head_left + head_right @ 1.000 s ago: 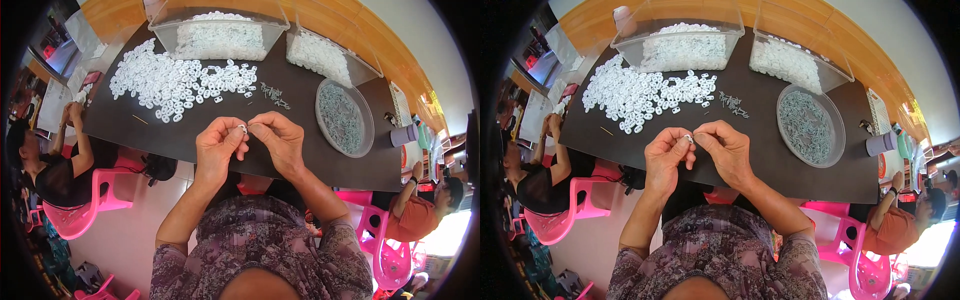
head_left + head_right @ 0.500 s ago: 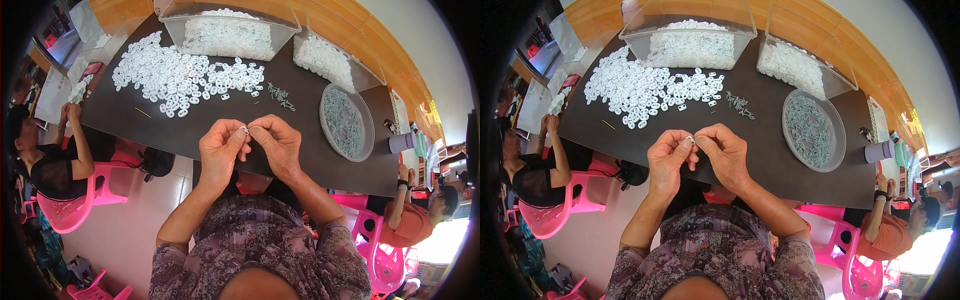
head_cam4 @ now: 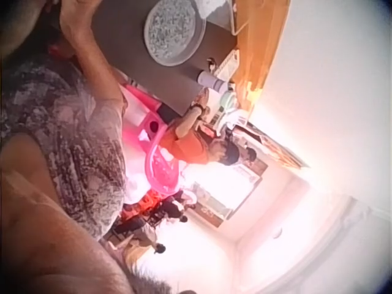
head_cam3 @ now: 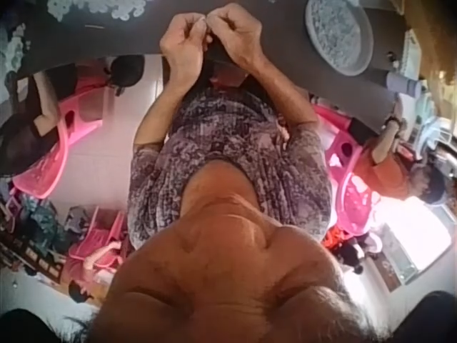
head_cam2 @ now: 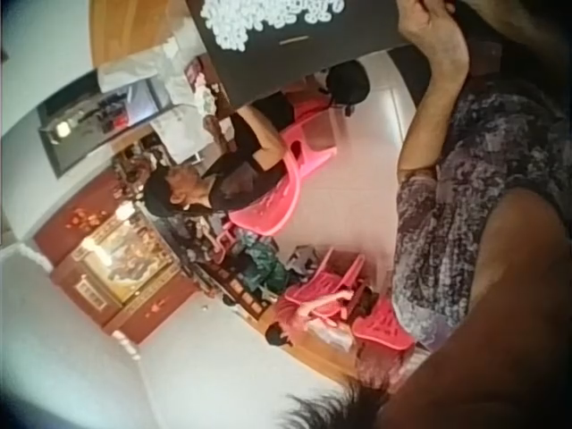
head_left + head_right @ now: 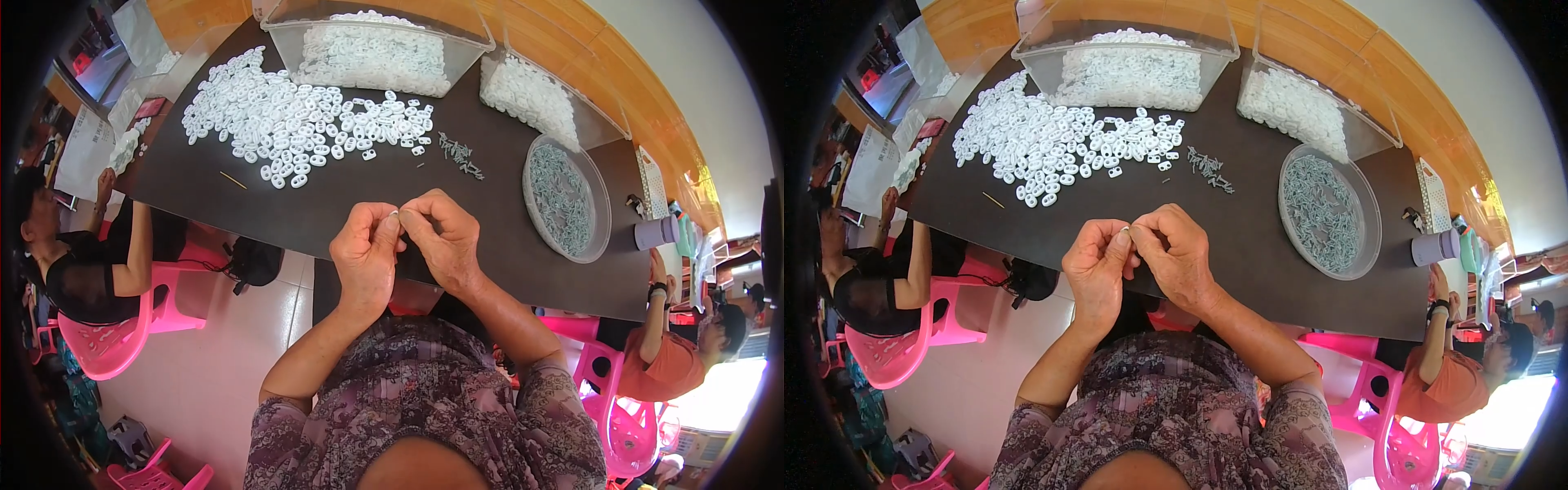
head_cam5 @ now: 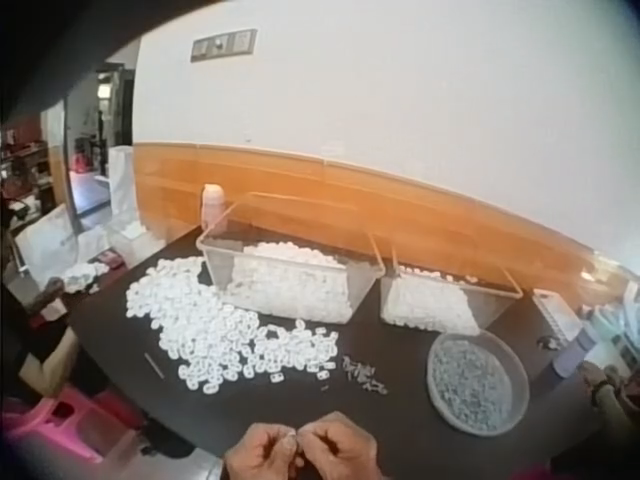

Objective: Assembling small white plastic components by inserting tiny metal pins into pre-drilled holes at a workshop table.

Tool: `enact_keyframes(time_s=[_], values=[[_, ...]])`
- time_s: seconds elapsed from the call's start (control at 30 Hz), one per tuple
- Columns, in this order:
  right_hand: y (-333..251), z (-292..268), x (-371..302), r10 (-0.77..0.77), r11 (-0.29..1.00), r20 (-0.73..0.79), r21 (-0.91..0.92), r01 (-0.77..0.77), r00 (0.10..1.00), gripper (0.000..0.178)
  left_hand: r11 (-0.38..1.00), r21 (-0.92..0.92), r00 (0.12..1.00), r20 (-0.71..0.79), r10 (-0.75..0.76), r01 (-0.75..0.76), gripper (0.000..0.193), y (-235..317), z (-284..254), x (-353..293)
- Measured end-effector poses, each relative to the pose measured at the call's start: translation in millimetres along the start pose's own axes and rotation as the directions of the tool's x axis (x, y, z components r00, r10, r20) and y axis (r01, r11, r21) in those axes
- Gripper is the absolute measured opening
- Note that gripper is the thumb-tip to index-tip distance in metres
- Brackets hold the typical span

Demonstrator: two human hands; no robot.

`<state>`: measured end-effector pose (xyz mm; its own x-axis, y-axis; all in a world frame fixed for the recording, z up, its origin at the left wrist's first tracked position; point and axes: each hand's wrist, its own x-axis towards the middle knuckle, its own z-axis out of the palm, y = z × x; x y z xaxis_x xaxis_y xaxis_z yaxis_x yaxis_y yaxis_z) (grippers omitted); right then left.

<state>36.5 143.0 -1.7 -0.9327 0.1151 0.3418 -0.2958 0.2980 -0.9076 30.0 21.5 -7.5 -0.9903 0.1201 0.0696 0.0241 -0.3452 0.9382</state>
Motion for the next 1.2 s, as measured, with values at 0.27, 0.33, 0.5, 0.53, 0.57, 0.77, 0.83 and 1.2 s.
enact_keyframes(time_s=[0.27, 0.33, 0.5, 0.53, 0.57, 0.77, 0.83, 1.2], values=[[5, -5, 3, 0.035, 0.995, 0.068, -0.093, -0.029, 0.997, 0.006, 0.999, 0.012, 0.999, 0.004, -0.034, 0.034, 0.008, -8, -5, 5], [4, -7, 5, 0.042, 0.996, 0.104, -0.087, -0.033, 0.994, 0.006, 0.999, -0.021, 0.999, 0.025, -0.033, 0.034, 0.008, -9, -6, 6], [3, -13, 13, -0.063, 0.977, 0.145, -0.193, 0.091, 0.987, 0.008, 0.99, -0.112, 0.997, 0.018, -0.078, 0.08, 0.014, -10, -4, 10], [2, -14, 15, -0.089, 0.962, 0.155, -0.243, 0.125, 0.984, 0.009, 0.991, -0.114, 0.997, 0.018, -0.076, 0.077, 0.014, -11, -5, 12], [2, -15, 17, -0.09, 0.962, 0.156, -0.243, 0.127, 0.984, 0.009, 0.989, -0.117, 0.996, 0.028, -0.082, 0.085, 0.016, -13, -6, 13], [24, -26, 54, -0.191, 0.893, 0.037, -0.407, 0.189, 0.981, 0.016, 0.979, -0.181, 0.995, 0.043, -0.091, 0.098, 0.018, -16, -14, 16], [26, -23, 73, -0.269, 0.813, 0.081, -0.515, 0.271, 0.96, 0.019, 0.981, -0.173, 0.995, 0.046, -0.084, 0.09, 0.018, -14, -14, 16], [60, -8, 108, -0.372, 0.52, 0.318, -0.707, 0.48, 0.872, 0.017, 0.968, -0.243, 0.998, 0.016, -0.066, 0.068, 0.017, -17, -17, 14]])
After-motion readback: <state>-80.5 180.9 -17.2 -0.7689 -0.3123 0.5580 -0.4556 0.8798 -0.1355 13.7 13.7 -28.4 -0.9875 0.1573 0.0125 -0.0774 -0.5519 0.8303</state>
